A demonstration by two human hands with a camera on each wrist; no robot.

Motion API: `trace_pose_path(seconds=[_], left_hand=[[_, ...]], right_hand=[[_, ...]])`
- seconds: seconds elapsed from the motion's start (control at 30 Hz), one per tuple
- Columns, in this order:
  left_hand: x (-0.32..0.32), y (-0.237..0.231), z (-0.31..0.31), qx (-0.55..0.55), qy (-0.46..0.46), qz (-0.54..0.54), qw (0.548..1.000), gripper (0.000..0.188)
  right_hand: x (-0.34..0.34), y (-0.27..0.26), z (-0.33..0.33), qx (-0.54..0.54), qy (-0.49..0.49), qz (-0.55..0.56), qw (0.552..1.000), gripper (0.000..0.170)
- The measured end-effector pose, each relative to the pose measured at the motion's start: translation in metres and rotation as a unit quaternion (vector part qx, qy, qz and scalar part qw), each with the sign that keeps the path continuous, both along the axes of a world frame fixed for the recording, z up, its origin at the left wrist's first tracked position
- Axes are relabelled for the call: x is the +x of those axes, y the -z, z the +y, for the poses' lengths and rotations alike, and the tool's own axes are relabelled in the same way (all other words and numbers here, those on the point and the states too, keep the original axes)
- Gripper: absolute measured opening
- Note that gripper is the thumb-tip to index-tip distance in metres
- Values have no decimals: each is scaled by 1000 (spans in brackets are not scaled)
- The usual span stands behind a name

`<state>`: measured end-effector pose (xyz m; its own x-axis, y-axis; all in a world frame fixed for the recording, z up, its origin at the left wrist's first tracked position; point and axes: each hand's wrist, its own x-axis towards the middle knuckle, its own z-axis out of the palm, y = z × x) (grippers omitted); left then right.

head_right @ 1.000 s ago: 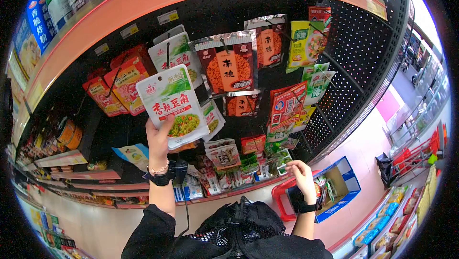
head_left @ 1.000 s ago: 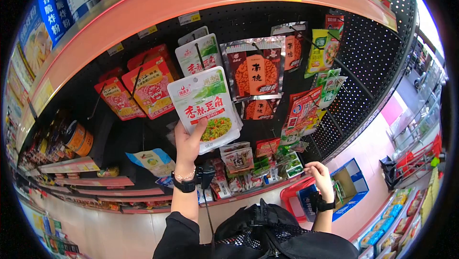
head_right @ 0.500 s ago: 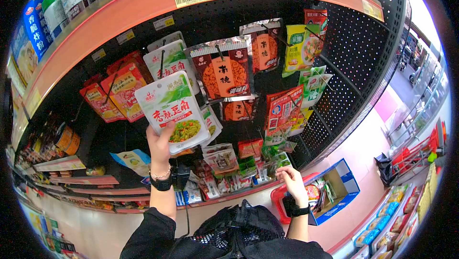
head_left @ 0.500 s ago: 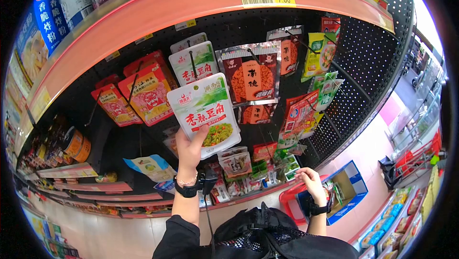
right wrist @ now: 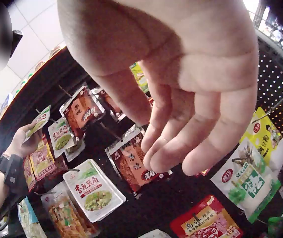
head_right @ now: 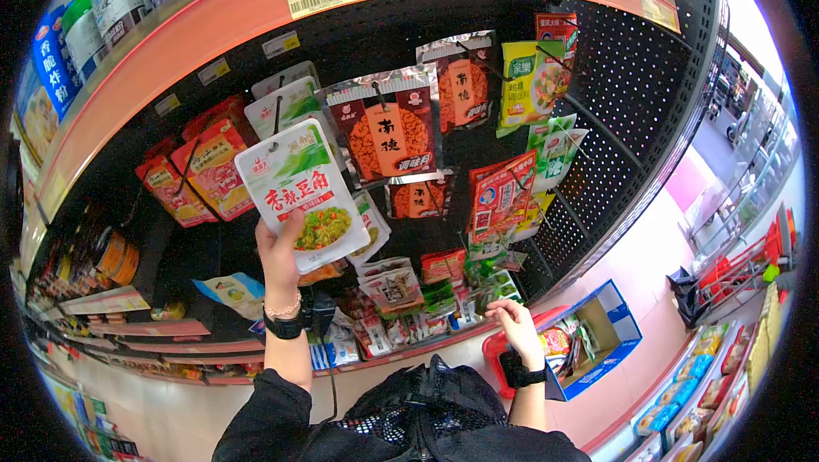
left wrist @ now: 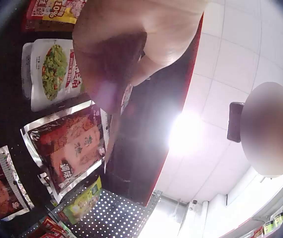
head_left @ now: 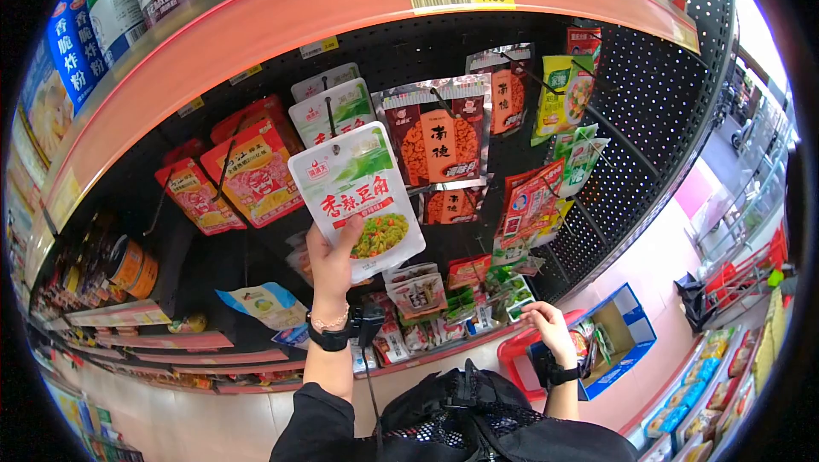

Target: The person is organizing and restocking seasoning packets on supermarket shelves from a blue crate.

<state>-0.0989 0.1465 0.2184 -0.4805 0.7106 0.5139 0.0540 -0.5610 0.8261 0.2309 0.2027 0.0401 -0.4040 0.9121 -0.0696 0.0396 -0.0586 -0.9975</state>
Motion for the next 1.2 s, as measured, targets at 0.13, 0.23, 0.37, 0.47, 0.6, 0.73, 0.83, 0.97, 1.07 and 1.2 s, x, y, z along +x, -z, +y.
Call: trace_pose_path(seconds=[0.13, 0.23, 0.37, 0.47, 0.6, 0.73, 0.83, 0.97, 1.07, 1.2], left_hand=[[-4, -3, 18, 9, 9, -36, 999, 26], [-13, -15, 40, -12, -15, -80, 997, 27], [-41, -9, 70, -4, 11, -58, 998, 27], [-50, 12, 67, -68, 10, -14, 998, 30], [-44, 29, 45, -162, 85, -22, 983, 27], [-37, 43, 21, -177, 110, 7, 978, 23], [-37, 53, 5, -179, 120, 11, 976, 19], [-33, 64, -12, -188, 150, -11, 970, 17], [-37, 77, -23, -209, 194, -1, 958, 17], [-40, 87, -45, -244, 194, -24, 950, 18]], right_hand=[[2, 1, -2, -6, 9, 4, 1000, 18], [4, 0, -4, -13, 17, 3, 1000, 18], [9, 2, -5, -2, 16, 1, 1000, 18], [26, 11, -5, -22, 48, -3, 999, 18], [70, 49, -2, 8, 171, -99, 980, 17], [120, 91, -12, -50, 173, -232, 956, 16], [137, 100, -38, -57, 157, -450, 877, 47], [157, 133, -77, -177, 130, -574, 789, 73], [143, 133, -110, -155, 197, -572, 781, 66], [136, 162, -131, -92, 250, -634, 726, 74]])
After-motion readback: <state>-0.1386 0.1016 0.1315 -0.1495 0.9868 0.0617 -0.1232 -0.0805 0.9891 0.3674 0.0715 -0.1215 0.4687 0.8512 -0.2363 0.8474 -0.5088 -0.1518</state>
